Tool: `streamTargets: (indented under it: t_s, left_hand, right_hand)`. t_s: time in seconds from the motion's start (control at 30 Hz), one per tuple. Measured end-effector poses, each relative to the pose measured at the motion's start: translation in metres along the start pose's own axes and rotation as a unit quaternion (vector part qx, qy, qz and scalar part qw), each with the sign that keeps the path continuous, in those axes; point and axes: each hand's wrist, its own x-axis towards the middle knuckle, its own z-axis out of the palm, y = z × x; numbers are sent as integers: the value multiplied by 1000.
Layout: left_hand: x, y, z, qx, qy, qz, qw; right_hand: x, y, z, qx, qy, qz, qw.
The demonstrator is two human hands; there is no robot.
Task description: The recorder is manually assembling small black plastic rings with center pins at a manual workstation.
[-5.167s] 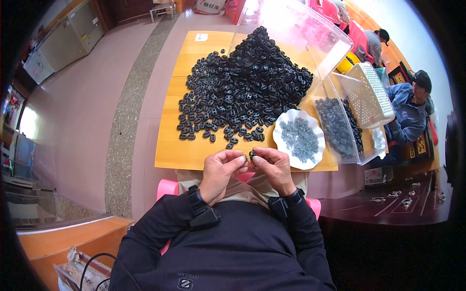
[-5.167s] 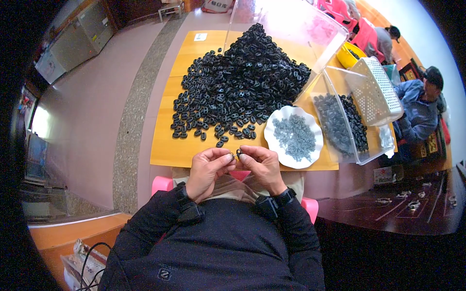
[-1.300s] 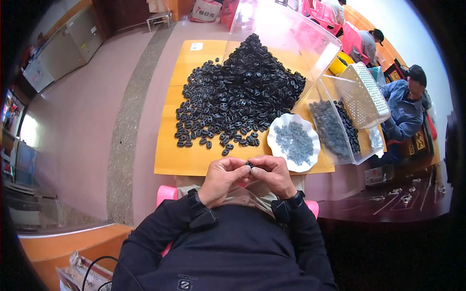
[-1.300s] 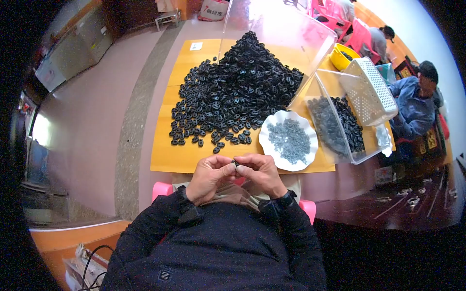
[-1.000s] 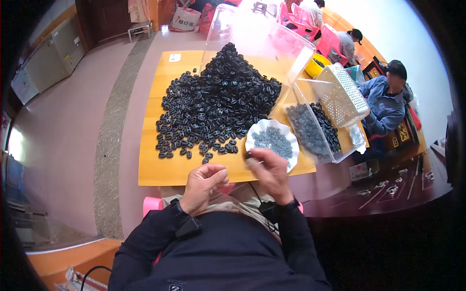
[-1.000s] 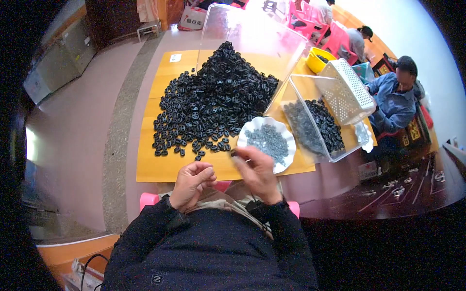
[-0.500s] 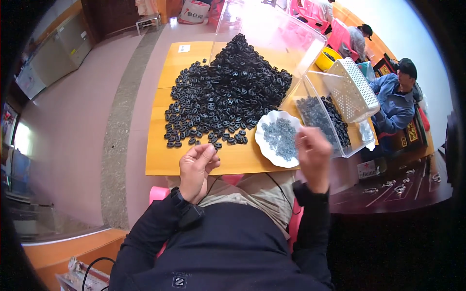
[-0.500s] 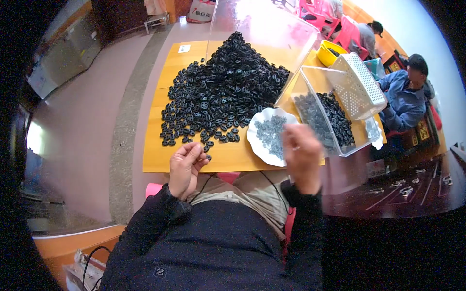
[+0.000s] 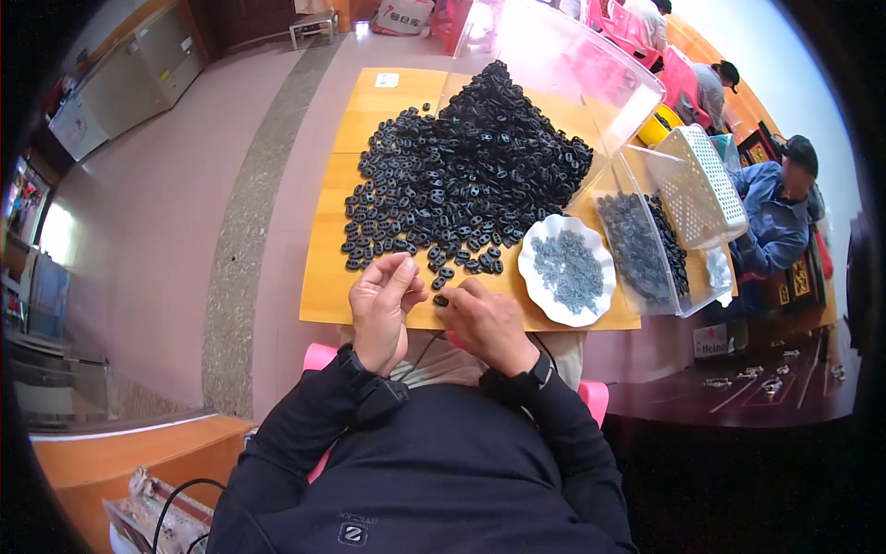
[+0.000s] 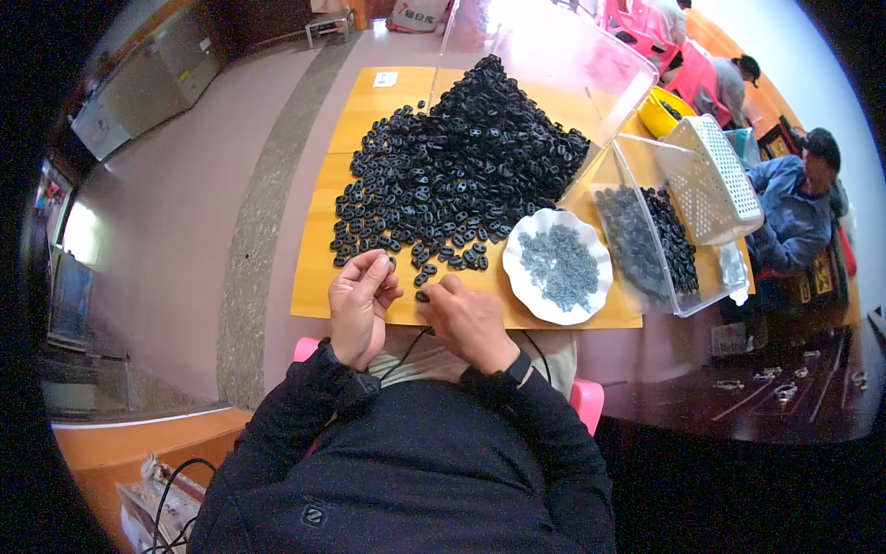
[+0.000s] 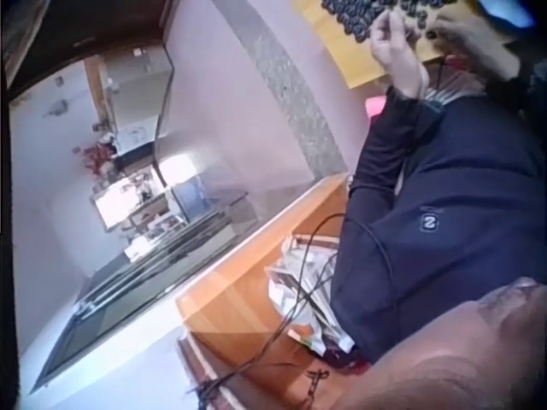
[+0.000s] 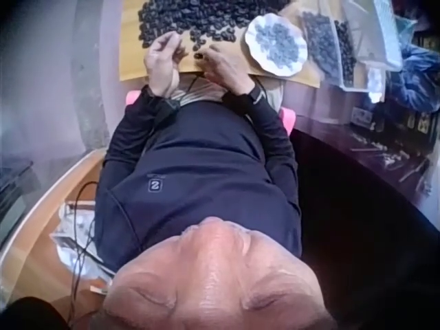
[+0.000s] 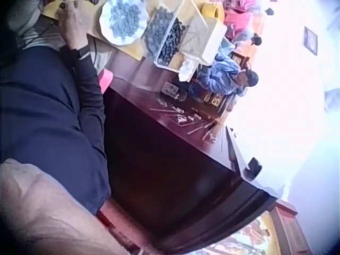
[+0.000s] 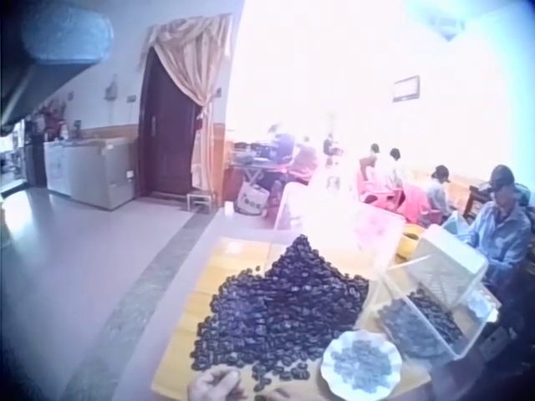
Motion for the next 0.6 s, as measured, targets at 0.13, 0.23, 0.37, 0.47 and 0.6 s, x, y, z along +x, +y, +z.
streamTargets:
  t_s: [0.13,0.23,0.37,0.47,0.6]
  left_hand:
    - [1,1,-1,1,2,-4,1000]
    - [2,-2,-3,-2,-3,-7,1000]
    - [2,-3,-5,7,-16,-15,1000]
    - [4,-3,-5,8,-14,-17,1000]
    - [5,-3,-6,15,-10,-15,1000]
  right_hand:
    - [0,0,3,-22,10,-7,1000]
    - [-1,0,2,-33,17,10,999]
    - [2,-1,0,-55,55,38,996]
    - [6,-3,-6,-54,50,44,996]
    - [10,2,-4,-72,40,82,993]
